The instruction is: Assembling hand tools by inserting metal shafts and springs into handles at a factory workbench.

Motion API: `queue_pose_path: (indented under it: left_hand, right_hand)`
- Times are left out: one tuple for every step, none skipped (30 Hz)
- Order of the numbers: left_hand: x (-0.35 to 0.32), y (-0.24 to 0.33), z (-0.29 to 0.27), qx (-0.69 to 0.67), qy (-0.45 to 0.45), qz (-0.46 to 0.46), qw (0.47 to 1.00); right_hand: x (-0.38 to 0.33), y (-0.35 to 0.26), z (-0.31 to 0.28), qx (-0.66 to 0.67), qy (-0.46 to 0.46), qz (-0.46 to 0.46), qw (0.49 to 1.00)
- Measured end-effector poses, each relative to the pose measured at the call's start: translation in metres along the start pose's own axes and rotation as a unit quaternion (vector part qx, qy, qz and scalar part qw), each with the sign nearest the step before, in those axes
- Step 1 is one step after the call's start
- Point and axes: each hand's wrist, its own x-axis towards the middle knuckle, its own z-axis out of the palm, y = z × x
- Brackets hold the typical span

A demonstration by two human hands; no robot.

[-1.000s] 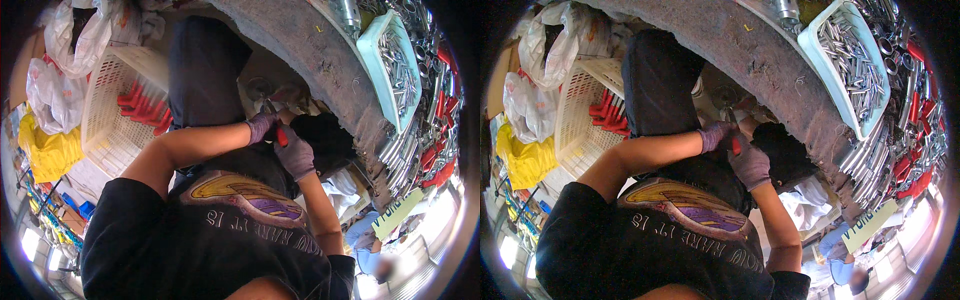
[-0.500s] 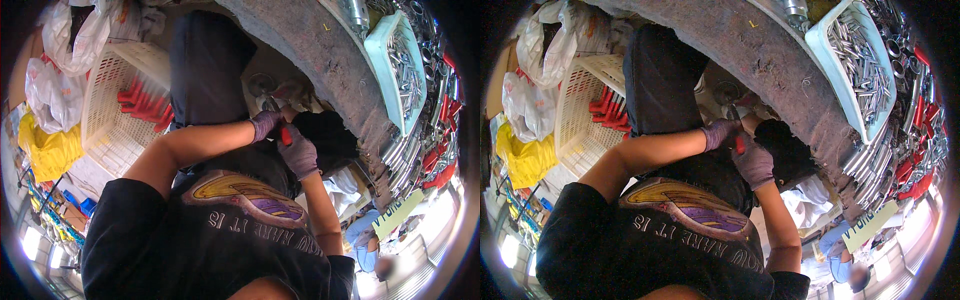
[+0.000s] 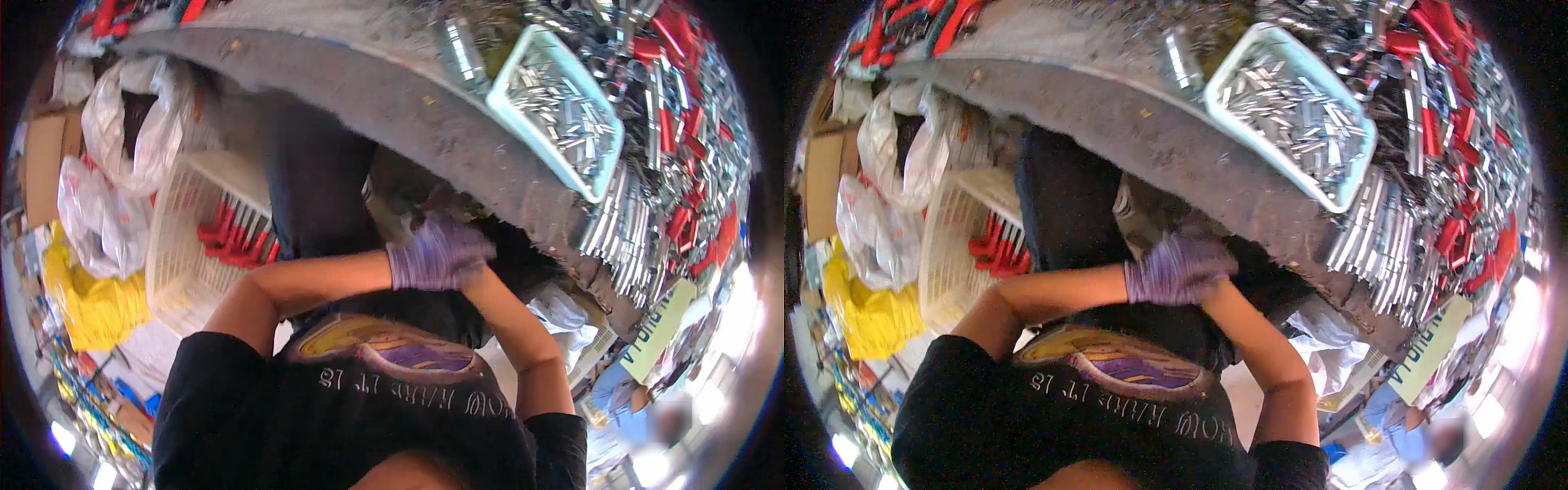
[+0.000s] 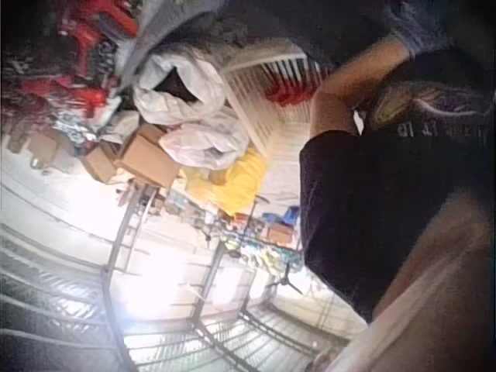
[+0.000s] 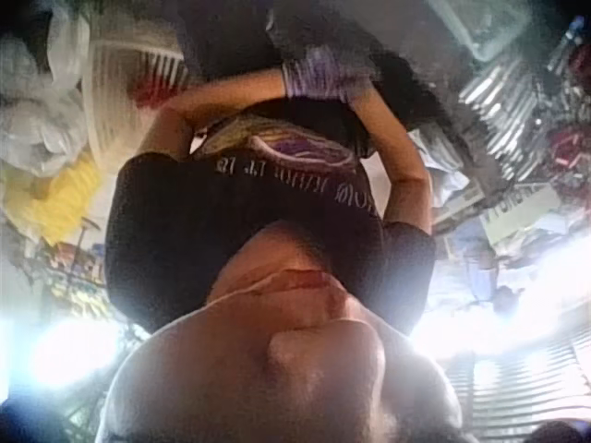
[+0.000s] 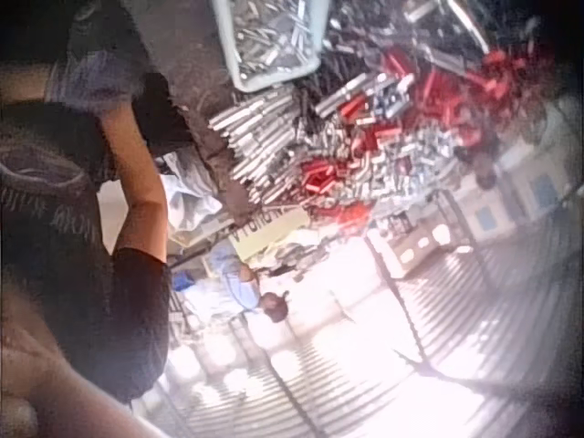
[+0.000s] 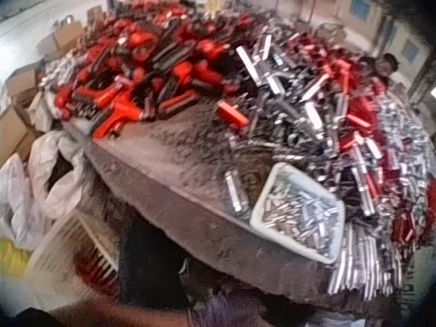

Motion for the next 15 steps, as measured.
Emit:
queue_pose_path:
  left_hand:
    - [0.001, 0.013, 0.006, 0.060, 0.011, 0.056, 0.997]
    - [0.006, 0.023, 0.005, 0.064, 0.004, 0.068, 0.996]
    - [0.014, 0.035, 0.003, 0.052, -0.027, 0.054, 0.997]
    - [0.019, 0.043, 0.004, 0.042, -0.055, 0.036, 0.997]
    - [0.021, 0.044, 0.007, 0.063, -0.040, 0.058, 0.996]
    - [0.014, 0.023, 0.024, 0.089, -0.073, 0.016, 0.993]
    - [-0.014, -0.012, 0.049, 0.124, -0.103, -0.042, 0.986]
    - [-0.023, -0.082, 0.083, 0.137, -0.095, -0.058, 0.984]
    - [-0.092, -0.133, 0.116, -0.014, -0.130, -0.195, 0.972]
    - [-0.062, -0.144, 0.105, -0.001, -0.132, -0.166, 0.977]
    - [-0.037, -0.150, 0.095, 0.052, -0.105, -0.116, 0.986]
    - [-0.011, -0.143, 0.078, 0.103, -0.078, -0.070, 0.989]
    - [-0.012, -0.104, 0.079, 0.128, -0.068, -0.034, 0.989]
    - [-0.027, -0.051, 0.077, 0.151, -0.055, -0.019, 0.987]
    - [0.000, -0.020, 0.050, 0.022, -0.103, -0.170, 0.980]
  right_hand:
    - [-0.013, 0.014, 0.007, 0.007, 0.011, -0.009, 1.000]
    - [-0.031, 0.019, 0.022, 0.017, 0.019, -0.018, 1.000]
    - [-0.038, 0.027, 0.029, 0.028, 0.026, -0.020, 0.999]
    - [-0.035, 0.029, 0.030, 0.036, 0.032, -0.027, 0.998]
    - [-0.042, 0.036, 0.036, 0.045, 0.037, -0.033, 0.998]
    - [-0.032, 0.029, 0.034, 0.051, 0.047, -0.040, 0.997]
    - [-0.011, 0.012, 0.025, 0.059, 0.048, -0.063, 0.995]
    - [0.012, -0.025, 0.018, 0.059, 0.040, -0.099, 0.993]
    - [0.022, -0.034, 0.022, 0.052, 0.050, -0.137, 0.988]
    - [0.019, -0.024, 0.027, 0.049, 0.076, -0.142, 0.986]
    - [0.011, -0.014, 0.038, 0.043, 0.098, -0.149, 0.983]
    - [0.019, -0.004, 0.035, 0.042, 0.118, -0.159, 0.979]
    - [0.018, 0.012, 0.032, 0.057, 0.116, -0.152, 0.980]
    - [0.011, 0.025, 0.038, 0.077, 0.097, -0.158, 0.980]
    - [0.002, 0.041, 0.042, 0.091, 0.081, -0.163, 0.979]
